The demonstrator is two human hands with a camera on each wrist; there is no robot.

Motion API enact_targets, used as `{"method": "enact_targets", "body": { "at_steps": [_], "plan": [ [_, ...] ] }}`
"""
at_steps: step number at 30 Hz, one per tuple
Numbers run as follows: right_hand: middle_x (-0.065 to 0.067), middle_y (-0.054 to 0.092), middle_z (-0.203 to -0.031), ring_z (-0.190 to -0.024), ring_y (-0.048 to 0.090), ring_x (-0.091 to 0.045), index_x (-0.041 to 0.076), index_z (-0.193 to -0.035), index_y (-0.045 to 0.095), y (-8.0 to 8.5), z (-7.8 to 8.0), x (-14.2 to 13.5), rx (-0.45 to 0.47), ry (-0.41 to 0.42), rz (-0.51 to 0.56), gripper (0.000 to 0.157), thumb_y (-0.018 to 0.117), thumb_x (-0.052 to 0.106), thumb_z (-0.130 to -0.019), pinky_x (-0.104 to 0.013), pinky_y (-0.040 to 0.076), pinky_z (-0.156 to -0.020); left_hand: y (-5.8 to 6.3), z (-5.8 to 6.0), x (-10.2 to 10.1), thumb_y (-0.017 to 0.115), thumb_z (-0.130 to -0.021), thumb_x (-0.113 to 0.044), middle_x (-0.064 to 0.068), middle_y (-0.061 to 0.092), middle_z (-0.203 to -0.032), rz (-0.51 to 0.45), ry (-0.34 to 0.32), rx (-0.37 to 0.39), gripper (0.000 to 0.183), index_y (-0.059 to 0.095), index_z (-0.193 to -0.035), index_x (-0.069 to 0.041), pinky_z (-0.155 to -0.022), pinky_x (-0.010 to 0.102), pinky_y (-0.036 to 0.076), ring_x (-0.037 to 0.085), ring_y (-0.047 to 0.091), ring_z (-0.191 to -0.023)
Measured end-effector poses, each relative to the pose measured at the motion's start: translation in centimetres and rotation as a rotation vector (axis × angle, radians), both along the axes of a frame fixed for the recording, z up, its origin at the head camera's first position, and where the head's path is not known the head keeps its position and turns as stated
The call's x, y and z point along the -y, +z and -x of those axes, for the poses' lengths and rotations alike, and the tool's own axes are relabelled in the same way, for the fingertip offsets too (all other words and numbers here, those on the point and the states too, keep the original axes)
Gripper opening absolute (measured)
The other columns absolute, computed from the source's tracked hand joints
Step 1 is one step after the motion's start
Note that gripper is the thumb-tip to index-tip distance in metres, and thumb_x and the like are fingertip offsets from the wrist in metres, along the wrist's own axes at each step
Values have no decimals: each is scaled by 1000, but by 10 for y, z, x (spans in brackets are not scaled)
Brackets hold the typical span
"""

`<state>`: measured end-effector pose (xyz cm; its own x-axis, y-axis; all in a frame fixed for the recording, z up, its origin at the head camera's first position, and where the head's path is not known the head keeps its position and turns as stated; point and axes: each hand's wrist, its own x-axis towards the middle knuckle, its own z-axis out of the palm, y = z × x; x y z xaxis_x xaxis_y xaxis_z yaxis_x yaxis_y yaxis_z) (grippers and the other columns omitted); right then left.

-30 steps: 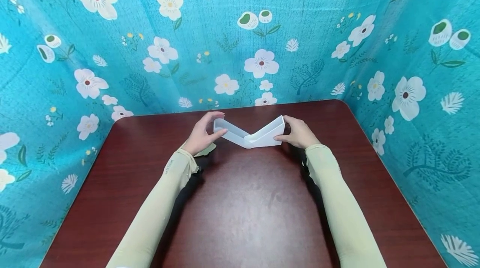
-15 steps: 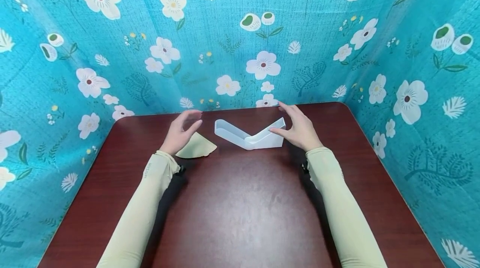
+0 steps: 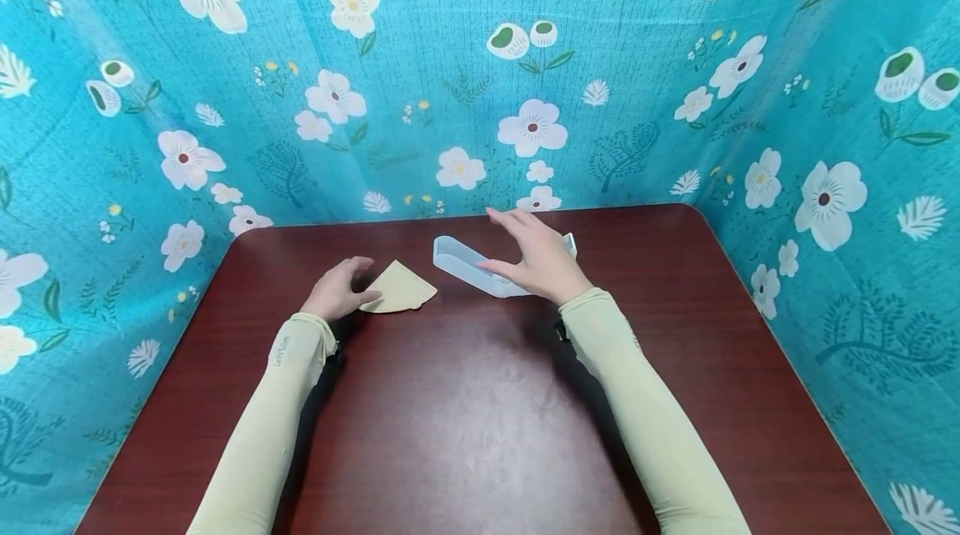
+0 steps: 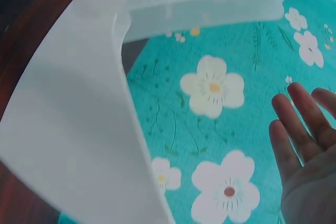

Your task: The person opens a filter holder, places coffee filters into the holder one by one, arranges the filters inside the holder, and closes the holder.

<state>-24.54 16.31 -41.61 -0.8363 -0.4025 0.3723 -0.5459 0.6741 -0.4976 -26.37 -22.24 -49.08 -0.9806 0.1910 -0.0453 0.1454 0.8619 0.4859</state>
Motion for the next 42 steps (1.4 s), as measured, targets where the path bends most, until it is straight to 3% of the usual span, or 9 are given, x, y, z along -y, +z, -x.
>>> {"method": "enact_targets", "body": {
  "at_steps": [6,12,20,26,32,39,42],
  "plan": [
    [-7,57,-147,-134,57,-27,19,-156,47,-8,11,28,17,70,-33,82,81,48,-88,-51,50,-105,-8,-4,-3,84,-86,-35,18,52,-153,111,-3,65,86,43,-157,-9,-109,58,44,40,50,-138],
    [-7,58,-146,-131,59,-25,18,-157,45,-16,19,46,17,89,-49,85,82,49,-86,-49,51,-104,-10,-6,-6,84,-87,-32,14,52,-155,126,3,60,83,44,-157,-12,-109,56,45,37,51,-136],
    [-5,56,-147,-129,60,-26,21,-160,40,-23,21,57,43,91,-52,89,82,49,-86,-49,52,-103,-11,-5,-9,85,-87,-22,14,60,-147,47,-24,26,76,49,-153,-10,-111,55,43,37,53,-134],
    [-5,57,-144,-129,58,-23,23,-161,39,-20,20,67,-49,106,-49,90,83,47,-86,-47,54,-99,-13,-1,-10,88,-84,-16,15,65,-138,-11,-26,1,74,54,-149,-10,-108,53,45,34,60,-125],
    [-3,58,-143,-133,55,-23,20,-157,46,-13,17,83,-130,150,-51,84,85,43,-86,-44,49,-108,-16,1,-8,91,-78,-11,15,63,-131,-74,-21,-26,71,62,-142,-11,-101,49,51,33,65,-117],
    [-4,61,-142,-131,57,-25,17,-154,51,-13,17,97,-180,187,-64,81,87,38,-84,-44,46,-110,-18,3,-1,95,-72,-8,16,65,-126,-131,33,-41,78,60,-142,-10,-99,48,51,33,65,-111],
    [-7,61,-141,-130,58,-26,14,-152,53,-15,16,103,-195,205,-86,79,87,36,-85,-43,46,-111,-20,2,1,91,-76,-6,15,70,-119,-145,56,-61,67,63,-137,-11,-95,47,52,32,65,-106]
  ]
}}
